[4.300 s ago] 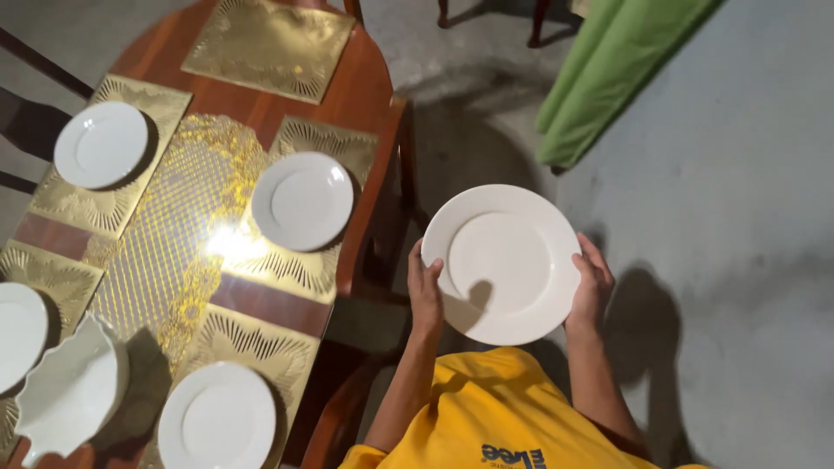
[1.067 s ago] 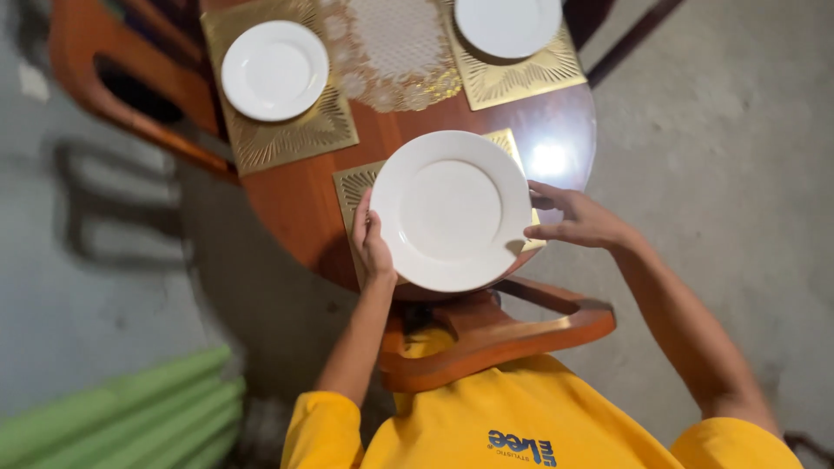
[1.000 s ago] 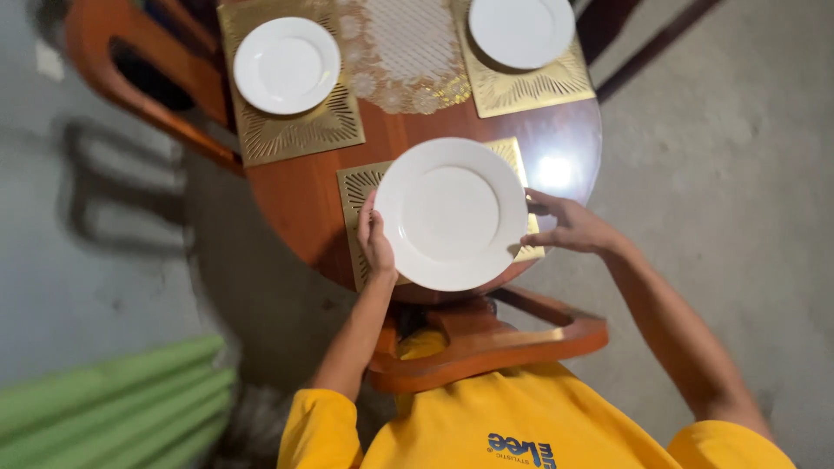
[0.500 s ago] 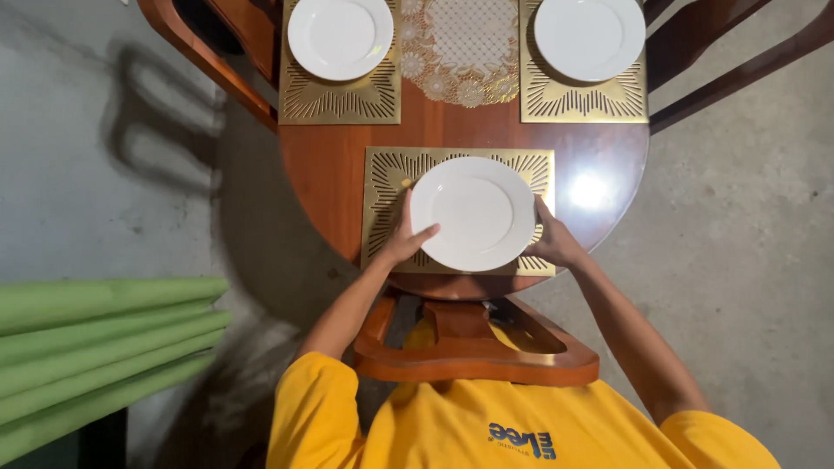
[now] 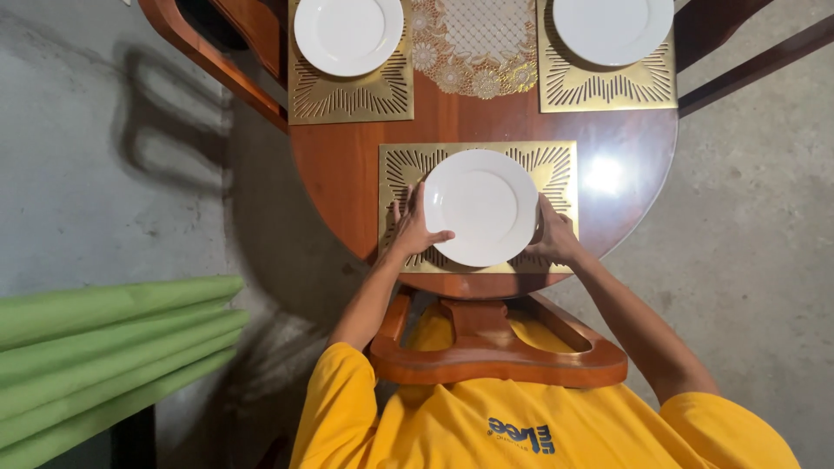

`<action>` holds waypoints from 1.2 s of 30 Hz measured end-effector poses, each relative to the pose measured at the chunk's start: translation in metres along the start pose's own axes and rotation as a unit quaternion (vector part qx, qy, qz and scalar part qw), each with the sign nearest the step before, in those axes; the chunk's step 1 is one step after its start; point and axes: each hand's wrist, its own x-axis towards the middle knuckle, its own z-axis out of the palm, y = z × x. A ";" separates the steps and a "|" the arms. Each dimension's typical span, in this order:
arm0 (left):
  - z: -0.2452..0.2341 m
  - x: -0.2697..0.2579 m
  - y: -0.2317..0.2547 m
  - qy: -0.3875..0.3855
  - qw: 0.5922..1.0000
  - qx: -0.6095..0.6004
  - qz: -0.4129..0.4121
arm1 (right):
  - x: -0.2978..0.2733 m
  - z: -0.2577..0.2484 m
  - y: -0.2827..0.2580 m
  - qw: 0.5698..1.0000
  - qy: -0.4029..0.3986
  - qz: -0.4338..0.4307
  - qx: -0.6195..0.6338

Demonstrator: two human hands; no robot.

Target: Arranging plates and a centerpiece bowl on a dining table from a nearby side bench.

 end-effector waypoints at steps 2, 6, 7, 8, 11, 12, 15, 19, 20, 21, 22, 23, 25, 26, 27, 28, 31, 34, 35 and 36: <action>0.003 0.000 -0.005 0.003 1.000 0.014 0.004 | 0.001 0.003 -0.001 1.000 0.002 0.006 -0.008; 0.007 -0.002 -0.011 0.011 0.999 0.039 0.014 | -0.001 0.006 -0.007 0.999 -0.014 0.041 -0.026; 0.007 -0.003 -0.011 0.009 0.999 0.038 0.013 | 0.000 0.011 -0.002 0.999 -0.015 0.043 -0.026; 0.005 -0.003 -0.011 0.008 0.999 0.042 0.011 | 0.002 0.016 0.004 0.998 -0.011 0.037 -0.049; 0.005 -0.005 -0.010 0.002 0.999 0.053 0.012 | 0.001 0.025 0.012 0.996 -0.006 0.033 -0.084; 0.004 -0.003 -0.010 0.001 0.998 0.060 0.016 | 0.002 0.027 0.014 0.995 -0.002 0.033 -0.098; 0.005 -0.003 -0.008 -0.009 0.997 0.080 0.015 | 0.003 0.029 0.018 0.994 0.006 0.040 -0.097; 0.005 -0.003 -0.006 -0.013 0.996 0.093 0.012 | 0.001 0.030 0.024 0.993 -0.001 0.051 -0.102; 0.005 -0.002 -0.007 -0.019 0.995 0.098 0.012 | 0.002 0.031 0.026 0.994 0.004 0.041 -0.104; 0.003 -0.001 -0.007 -0.025 0.994 0.103 0.011 | 0.003 0.033 0.028 0.994 0.010 0.032 -0.105; 0.003 -0.001 -0.008 -0.024 0.994 0.104 0.012 | 0.002 0.033 0.028 0.994 0.011 0.032 -0.106; 0.002 -0.002 -0.009 -0.032 0.995 0.093 0.008 | 0.001 0.033 0.028 0.994 0.015 0.030 -0.104; -0.004 -0.002 -0.008 -0.037 0.996 0.083 0.006 | 0.001 0.031 0.026 0.994 0.023 0.026 -0.102; -0.008 -0.003 -0.006 -0.046 0.995 0.094 -0.006 | -0.001 0.030 0.024 0.995 0.031 0.026 -0.089; -0.012 -0.004 -0.005 -0.054 0.993 0.104 -0.018 | -0.002 0.028 0.022 0.996 0.039 0.026 -0.077; -0.018 -0.007 0.001 -0.053 0.993 0.104 -0.018 | -0.004 0.026 0.019 0.996 0.040 0.025 -0.078; -0.031 -0.013 0.012 -0.076 0.991 0.101 -0.042 | -0.006 0.020 0.013 0.996 0.039 0.051 -0.064; -0.034 -0.020 0.009 -0.090 0.988 0.114 -0.049 | -0.007 0.020 0.010 0.997 0.045 0.007 -0.067; -0.035 -0.021 0.009 -0.090 0.989 0.112 -0.040 | -0.006 0.020 0.009 0.997 0.040 0.016 -0.062; -0.036 -0.021 0.009 -0.091 0.989 0.111 -0.030 | -0.006 0.019 0.009 0.997 0.036 0.026 -0.058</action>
